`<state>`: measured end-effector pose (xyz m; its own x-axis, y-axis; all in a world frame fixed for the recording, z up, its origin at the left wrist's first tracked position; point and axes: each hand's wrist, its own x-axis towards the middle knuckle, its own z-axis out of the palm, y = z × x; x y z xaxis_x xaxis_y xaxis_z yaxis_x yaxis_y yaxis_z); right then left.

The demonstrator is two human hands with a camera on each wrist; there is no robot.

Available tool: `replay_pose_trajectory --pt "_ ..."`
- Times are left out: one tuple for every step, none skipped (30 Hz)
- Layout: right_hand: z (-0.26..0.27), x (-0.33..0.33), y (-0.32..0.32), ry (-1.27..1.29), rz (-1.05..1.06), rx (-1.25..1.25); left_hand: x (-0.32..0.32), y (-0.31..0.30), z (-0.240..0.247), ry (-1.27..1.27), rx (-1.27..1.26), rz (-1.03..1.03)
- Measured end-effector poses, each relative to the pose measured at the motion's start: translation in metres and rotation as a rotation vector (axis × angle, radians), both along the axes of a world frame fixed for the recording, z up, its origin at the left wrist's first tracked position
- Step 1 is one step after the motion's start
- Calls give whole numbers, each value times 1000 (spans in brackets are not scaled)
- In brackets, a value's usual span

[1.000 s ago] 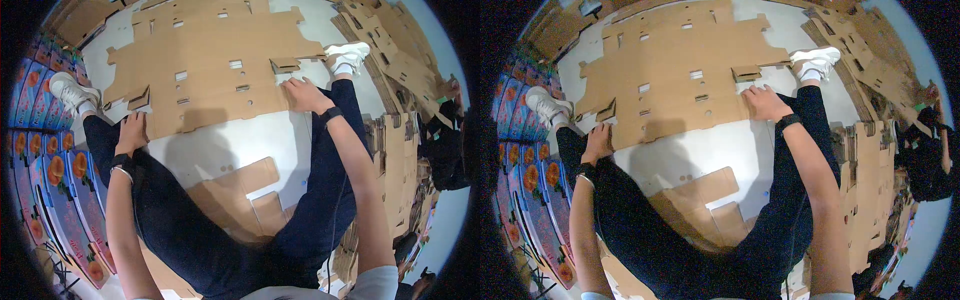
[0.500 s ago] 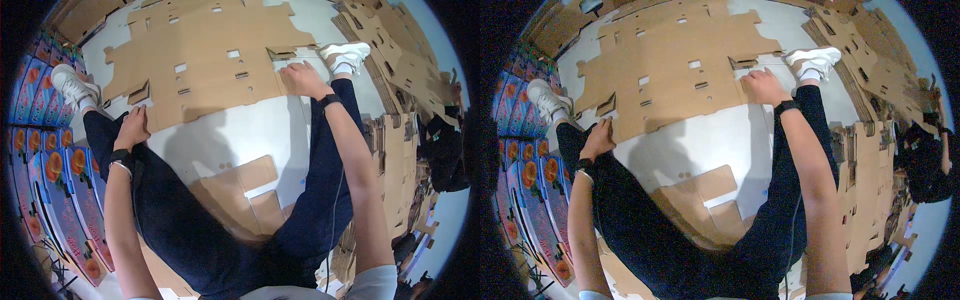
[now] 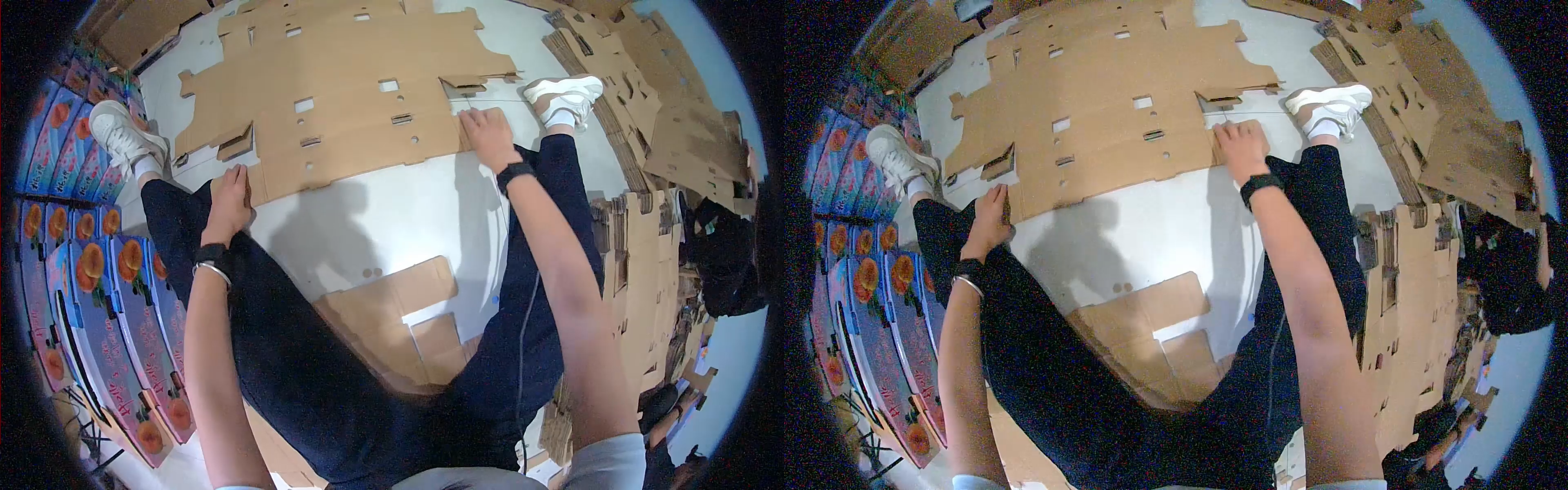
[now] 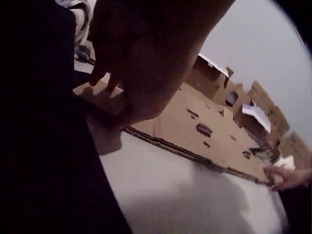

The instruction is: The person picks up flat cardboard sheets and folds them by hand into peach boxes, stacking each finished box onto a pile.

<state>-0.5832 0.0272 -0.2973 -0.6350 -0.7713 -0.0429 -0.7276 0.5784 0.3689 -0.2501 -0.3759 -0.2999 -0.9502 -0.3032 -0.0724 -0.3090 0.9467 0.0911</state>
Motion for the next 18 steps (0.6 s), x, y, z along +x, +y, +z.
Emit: replay_pose_trajectory --pt "-13 6 2 9 36 -111 7 1 -7 24 -95 -11" --pt "-19 16 3 16 73 -224 14 7 -7 28 -98 -9" --pt "-18 32 1 43 59 -183 22 13 -5 19 -2 51" --pt "-16 50 1 46 61 -189 28 19 -2 10 93 110" --pt "-13 68 1 -74 42 -251 33 23 4 -35 142 161" --pt "-11 87 1 -192 25 -316 34 30 20 -26 131 162" --pt "-9 108 3 -230 59 -327 35 42 44 -177 269 215" --pt "-7 130 3 -265 93 -341 37 49 63 -326 404 266" --pt "-3 156 3 -320 116 -403 48 54 65 -190 404 246" --pt "0 183 4 -377 140 -464 64 61 64 -55 402 224" --pt "3 208 4 -421 178 -471 78 69 66 113 360 165" --pt "5 234 5 -469 215 -476 89 75 79 162 330 163" --pt "0 258 6 -519 248 -469 99 77 93 207 284 149" --pt "-7 280 6 -572 280 -462 109 77 110 248 238 133" --pt "-7 302 6 -573 282 -478 120 70 125 315 111 114" --pt "-7 323 5 -543 422 -495 134 58 144 381 -16 94" --pt "-6 343 5 -511 560 -510 148 46 166 392 -46 215" --pt "6 361 5 -510 562 -526 164 31 193 407 -78 336"
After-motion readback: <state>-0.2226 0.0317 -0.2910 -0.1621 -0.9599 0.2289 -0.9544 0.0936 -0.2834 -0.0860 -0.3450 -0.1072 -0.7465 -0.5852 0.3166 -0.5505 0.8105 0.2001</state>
